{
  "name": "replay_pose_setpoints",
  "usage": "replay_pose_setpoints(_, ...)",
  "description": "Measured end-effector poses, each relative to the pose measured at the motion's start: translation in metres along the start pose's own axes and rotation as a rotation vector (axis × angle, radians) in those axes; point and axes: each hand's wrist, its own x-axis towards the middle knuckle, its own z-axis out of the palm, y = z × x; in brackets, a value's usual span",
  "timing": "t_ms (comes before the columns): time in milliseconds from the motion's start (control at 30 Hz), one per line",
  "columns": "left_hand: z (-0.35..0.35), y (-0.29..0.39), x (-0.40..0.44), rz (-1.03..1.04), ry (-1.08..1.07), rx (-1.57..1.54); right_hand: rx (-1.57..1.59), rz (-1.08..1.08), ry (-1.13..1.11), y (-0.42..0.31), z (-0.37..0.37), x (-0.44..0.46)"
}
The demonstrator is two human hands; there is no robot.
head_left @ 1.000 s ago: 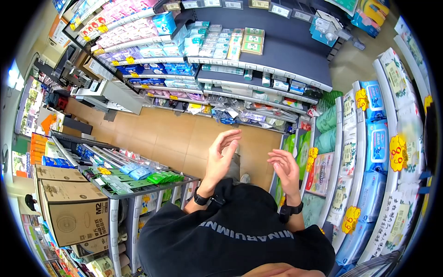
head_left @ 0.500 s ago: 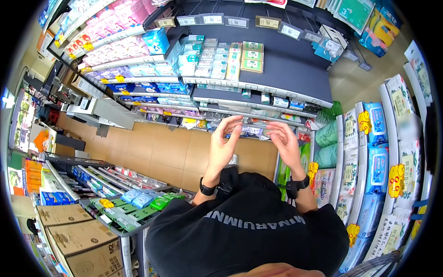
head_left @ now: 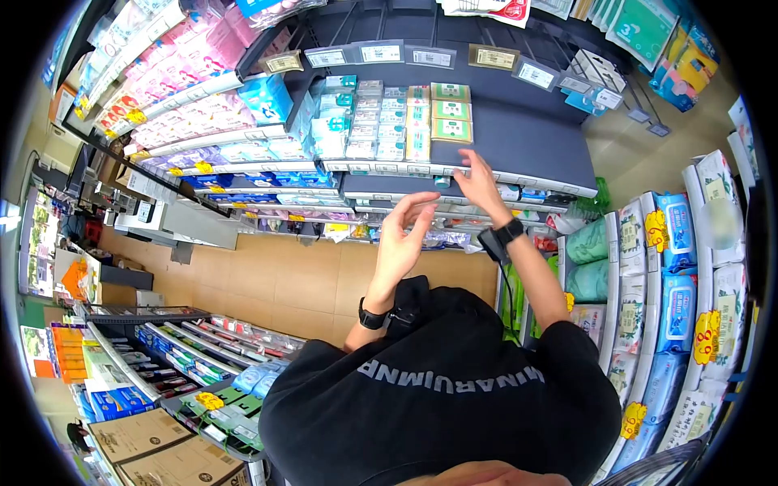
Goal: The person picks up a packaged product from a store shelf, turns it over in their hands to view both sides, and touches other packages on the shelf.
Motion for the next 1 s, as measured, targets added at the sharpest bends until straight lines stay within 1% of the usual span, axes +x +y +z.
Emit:
replay_pose_setpoints(67, -0.007, 0.001, 0.008, 0.009, 0.018, -0.057, -0.176, -0.078, 0.046, 0.022, 0.013, 0.025)
replay_pose_setpoints(133, -0.013, 0.0, 0.015, 0.012, 0.022, -0.063, -0.225, -0.082, 0.067, 0.037, 0.022, 0.043)
replay_pose_setpoints(200, -0.02, -0.001, 0.024, 0.022, 0.026, -0.047, -0.347, -0.076, 0.053, 0.053, 0.03, 0.063)
replay_pose_setpoints(367, -0.028, -0.001, 0.032, 0.029, 0.044, -0.034, -0.454, -0.024, 0.039, 0.057, 0.038, 0.082)
replay_pose_setpoints(433, -0.031, -0.002, 0.035, 0.066, 0.095, -0.1, -0.518, -0.039, 0.042, 0.058, 0.04, 0.086)
replay_pose_setpoints(567, -0.039, -0.007, 0.042, 0.077, 0.12, -0.109, -0.541, -0.043, 0.041, 0.065, 0.047, 0.092)
replay_pose_setpoints(733, -0.041, -0.009, 0.05, 0.071, 0.141, -0.082, -0.615, -0.101, 0.038, 0.069, 0.051, 0.086)
replay_pose_setpoints(1000, -0.047, -0.02, 0.059, 0.047, 0.158, -0.057, -0.621, -0.13, 0.032, 0.07, 0.051, 0.083)
